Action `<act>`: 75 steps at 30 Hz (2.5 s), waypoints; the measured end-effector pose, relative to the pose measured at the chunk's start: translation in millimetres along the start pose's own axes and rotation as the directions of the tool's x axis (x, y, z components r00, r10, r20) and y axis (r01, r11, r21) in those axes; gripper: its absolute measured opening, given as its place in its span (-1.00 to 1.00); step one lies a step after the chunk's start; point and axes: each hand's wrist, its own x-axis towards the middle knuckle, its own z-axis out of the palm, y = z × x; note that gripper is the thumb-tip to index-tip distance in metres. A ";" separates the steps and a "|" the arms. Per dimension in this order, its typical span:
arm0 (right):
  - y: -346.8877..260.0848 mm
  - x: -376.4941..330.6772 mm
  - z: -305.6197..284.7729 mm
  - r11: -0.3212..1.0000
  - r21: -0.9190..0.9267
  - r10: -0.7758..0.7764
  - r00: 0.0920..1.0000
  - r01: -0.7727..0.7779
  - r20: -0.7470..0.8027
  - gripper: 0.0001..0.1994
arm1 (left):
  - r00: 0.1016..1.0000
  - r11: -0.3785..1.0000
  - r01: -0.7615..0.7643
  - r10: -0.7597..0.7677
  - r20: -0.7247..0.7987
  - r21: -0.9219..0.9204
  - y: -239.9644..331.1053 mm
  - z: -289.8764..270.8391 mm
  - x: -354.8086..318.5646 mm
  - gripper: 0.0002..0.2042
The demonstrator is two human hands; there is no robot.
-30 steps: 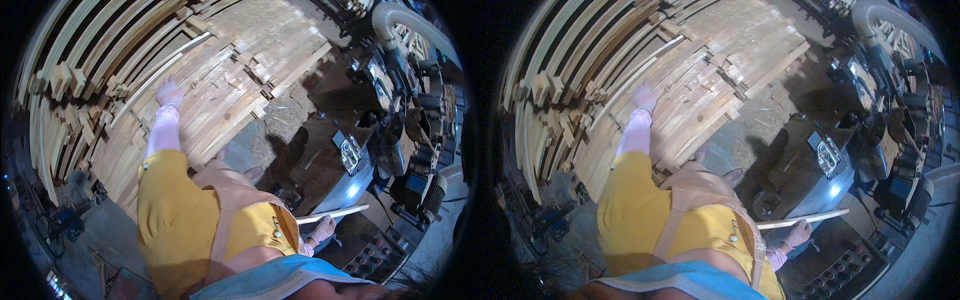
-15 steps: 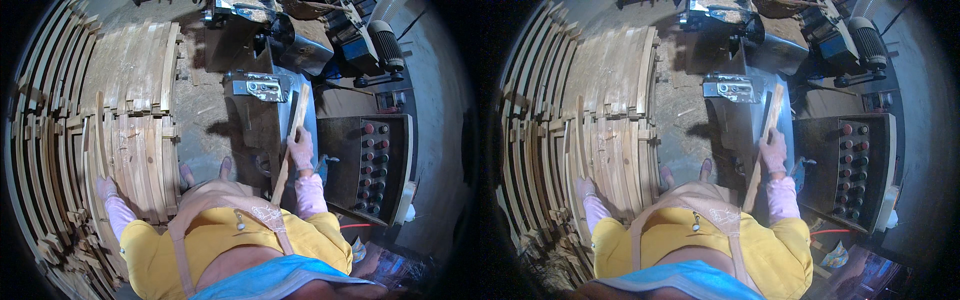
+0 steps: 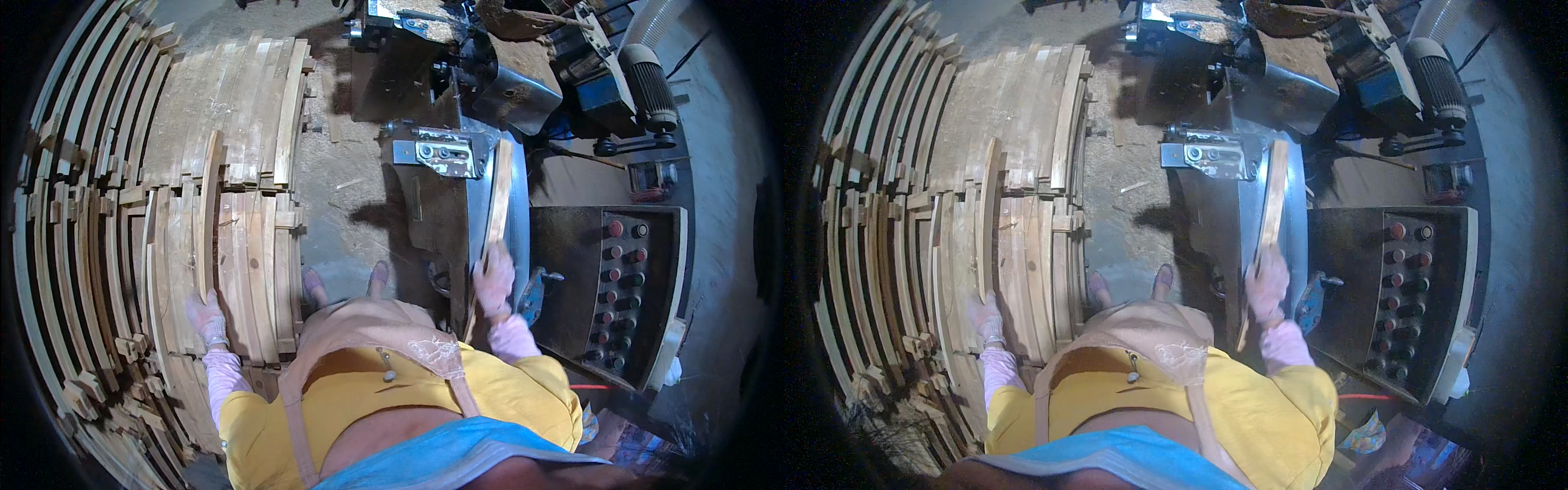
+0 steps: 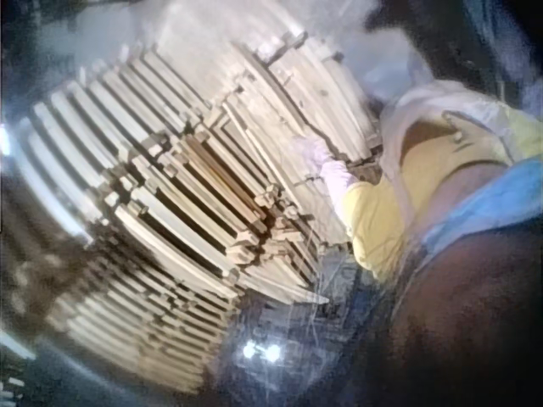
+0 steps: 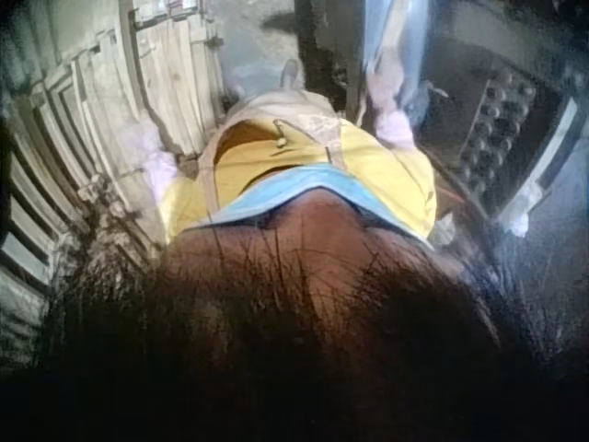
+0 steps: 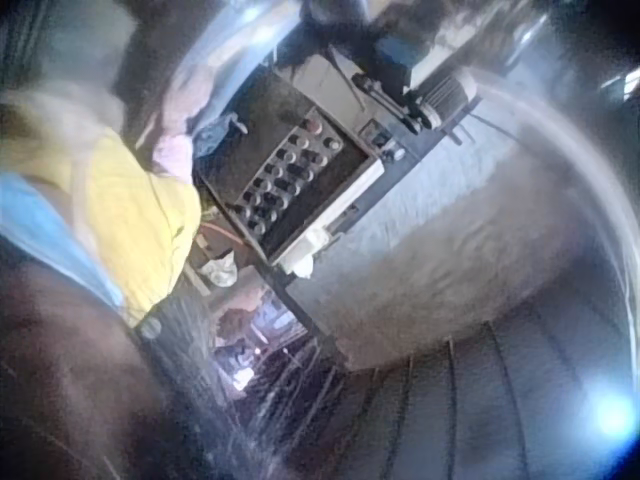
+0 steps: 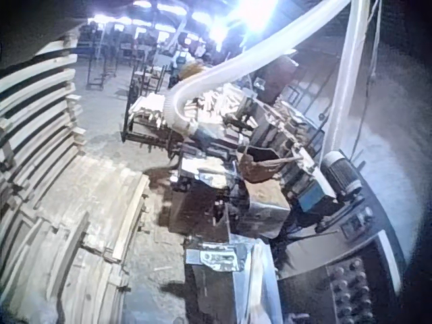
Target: The person picks up wooden slats from a large pile, runs each slat over a jointer machine to smooth the surface, and places the processed pieces onto another stack.
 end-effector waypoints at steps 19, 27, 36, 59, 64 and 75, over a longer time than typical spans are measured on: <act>-248.3 152.5 37.7 0.250 0.857 -0.092 0.870 -0.450 0.483 -0.66 | 0.611 0.531 -0.272 0.740 0.283 -0.802 331.1 -4.8 -83.9 -0.34; -91.9 73.5 -37.7 0.692 0.595 0.213 0.903 -0.410 0.374 -0.71 | 0.984 0.975 -0.172 0.163 -0.077 -0.138 56.6 -81.1 163.9 -0.22; -11.5 -70.4 2.6 0.853 0.046 0.522 0.852 -0.520 -0.031 -0.54 | 0.905 0.951 0.267 -0.303 0.297 0.155 -107.5 -72.1 115.3 -0.15; -190.5 9.3 3.7 0.671 0.741 -0.150 0.983 0.023 0.106 -0.37 | 0.929 0.047 0.272 0.249 0.275 -0.961 388.0 -20.2 -72.2 -0.53; -57.1 -46.9 -24.7 0.884 0.451 0.209 0.967 -0.124 -0.145 -0.47 | 0.849 -0.020 0.244 0.488 0.204 -0.969 396.1 75.7 -80.1 -0.59; 25.8 150.2 47.6 0.948 -0.151 0.285 0.958 -0.282 0.002 -0.67 | 0.879 0.433 0.211 0.307 0.364 -0.876 320.0 56.6 -100.0 -0.44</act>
